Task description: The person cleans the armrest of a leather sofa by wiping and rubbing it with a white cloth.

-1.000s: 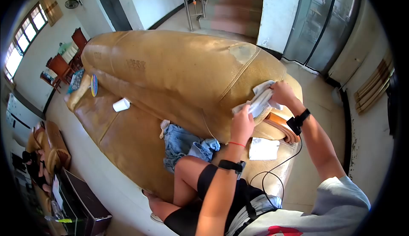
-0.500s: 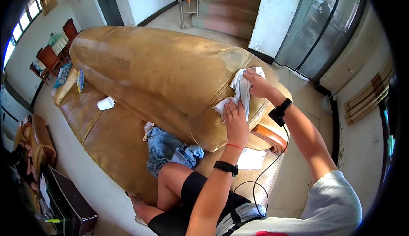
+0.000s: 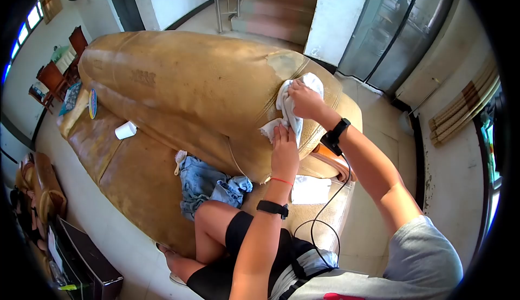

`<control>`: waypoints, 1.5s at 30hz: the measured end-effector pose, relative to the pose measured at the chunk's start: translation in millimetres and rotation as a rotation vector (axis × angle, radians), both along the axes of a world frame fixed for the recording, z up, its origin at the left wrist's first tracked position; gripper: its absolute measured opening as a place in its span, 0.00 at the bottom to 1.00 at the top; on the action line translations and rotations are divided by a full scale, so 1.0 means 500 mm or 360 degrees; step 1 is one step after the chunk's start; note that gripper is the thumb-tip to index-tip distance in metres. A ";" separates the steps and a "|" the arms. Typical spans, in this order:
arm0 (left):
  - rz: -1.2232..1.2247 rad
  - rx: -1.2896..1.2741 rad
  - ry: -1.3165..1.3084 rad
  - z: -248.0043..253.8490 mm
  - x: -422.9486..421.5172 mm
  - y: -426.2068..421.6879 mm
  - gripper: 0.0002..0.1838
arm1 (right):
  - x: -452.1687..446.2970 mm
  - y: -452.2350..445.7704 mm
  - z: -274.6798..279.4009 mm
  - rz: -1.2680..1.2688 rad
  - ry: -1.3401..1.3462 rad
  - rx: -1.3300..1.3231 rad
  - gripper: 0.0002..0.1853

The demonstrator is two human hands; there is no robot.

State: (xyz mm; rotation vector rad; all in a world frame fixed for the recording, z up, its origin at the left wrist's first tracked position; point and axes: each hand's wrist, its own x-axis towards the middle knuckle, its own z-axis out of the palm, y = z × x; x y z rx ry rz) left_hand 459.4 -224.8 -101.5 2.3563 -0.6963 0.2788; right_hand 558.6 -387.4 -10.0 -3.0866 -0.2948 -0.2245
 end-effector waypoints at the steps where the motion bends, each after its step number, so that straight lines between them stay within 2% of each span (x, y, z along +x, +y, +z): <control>1: 0.0002 0.0021 -0.0004 -0.006 -0.015 0.009 0.28 | -0.018 0.010 -0.005 0.0049 -0.0035 -0.0012 0.33; 3: 0.0021 0.0062 -0.0014 -0.029 -0.044 0.029 0.28 | -0.041 0.031 -0.010 0.0161 -0.0108 -0.0036 0.36; 4: 0.0053 0.0045 -0.0027 -0.035 -0.056 0.033 0.27 | -0.042 0.028 -0.014 0.0199 -0.0027 -0.0037 0.42; 7: 0.0051 -0.0132 0.0026 -0.056 -0.068 0.039 0.26 | -0.040 0.017 -0.024 0.0240 -0.0007 -0.0067 0.42; 8: 0.0030 -0.0044 0.0017 -0.062 -0.058 0.037 0.28 | -0.035 0.015 -0.017 0.0215 0.0091 -0.0001 0.43; 11: 0.0072 -0.0240 0.0080 -0.061 -0.050 0.021 0.30 | -0.009 0.018 -0.015 0.0152 0.0248 -0.0053 0.43; 15: -0.0052 -0.0303 0.0308 -0.031 -0.026 0.050 0.20 | -0.034 0.047 0.018 0.0059 0.0285 -0.0034 0.44; 16: 0.0039 -0.0412 0.0298 0.006 -0.036 0.061 0.11 | -0.042 0.045 0.009 0.0050 0.0222 -0.0032 0.46; 19: 0.0136 -0.0266 0.0568 0.032 -0.048 0.101 0.07 | -0.065 0.039 -0.032 0.0012 0.0035 0.0023 0.49; 20: 0.0145 -0.0461 0.0346 0.019 -0.058 0.111 0.05 | -0.085 0.039 -0.043 -0.0018 -0.0013 0.0080 0.50; 23: 0.0184 -0.0271 0.0419 -0.021 -0.085 0.135 0.05 | -0.161 0.070 -0.054 -0.0049 -0.0156 0.0203 0.51; 24: 0.0200 -0.0271 0.0483 -0.045 -0.096 0.138 0.08 | -0.200 0.078 -0.057 -0.0071 -0.0175 0.0249 0.53; 27: 0.0141 -0.0469 0.0336 -0.084 -0.127 0.131 0.14 | -0.291 0.072 -0.101 -0.0214 -0.0320 0.0397 0.53; 28: 0.0105 -0.0519 0.0406 -0.102 -0.135 0.124 0.21 | -0.312 0.067 -0.116 -0.0285 -0.0336 0.0394 0.52; 29: 0.0144 -0.0547 0.0424 -0.098 -0.132 0.110 0.23 | -0.325 0.060 -0.128 -0.0251 -0.0433 0.0440 0.51; 32: 0.0199 -0.0624 0.0536 -0.071 -0.145 0.065 0.31 | -0.339 0.056 -0.132 -0.0319 -0.0350 0.0456 0.55; 34: 0.0275 -0.0873 0.0576 -0.061 -0.131 0.027 0.32 | -0.323 0.045 -0.117 -0.0263 -0.0249 0.0538 0.58; 36: 0.0326 -0.1222 0.0786 -0.034 -0.115 0.002 0.33 | -0.305 0.030 -0.108 -0.0187 -0.0106 0.0497 0.61; 39: 0.0477 -0.1467 0.1113 -0.022 -0.083 -0.016 0.35 | -0.288 -0.013 -0.075 -0.0043 0.0263 0.0612 0.69; 41: 0.0520 -0.1441 0.1096 -0.025 -0.071 -0.030 0.35 | -0.276 -0.013 -0.023 -0.0108 0.0538 0.0756 0.70; 45: 0.0523 -0.1378 0.1056 -0.051 -0.045 -0.042 0.33 | -0.256 -0.017 -0.032 -0.0088 0.0509 0.0595 0.64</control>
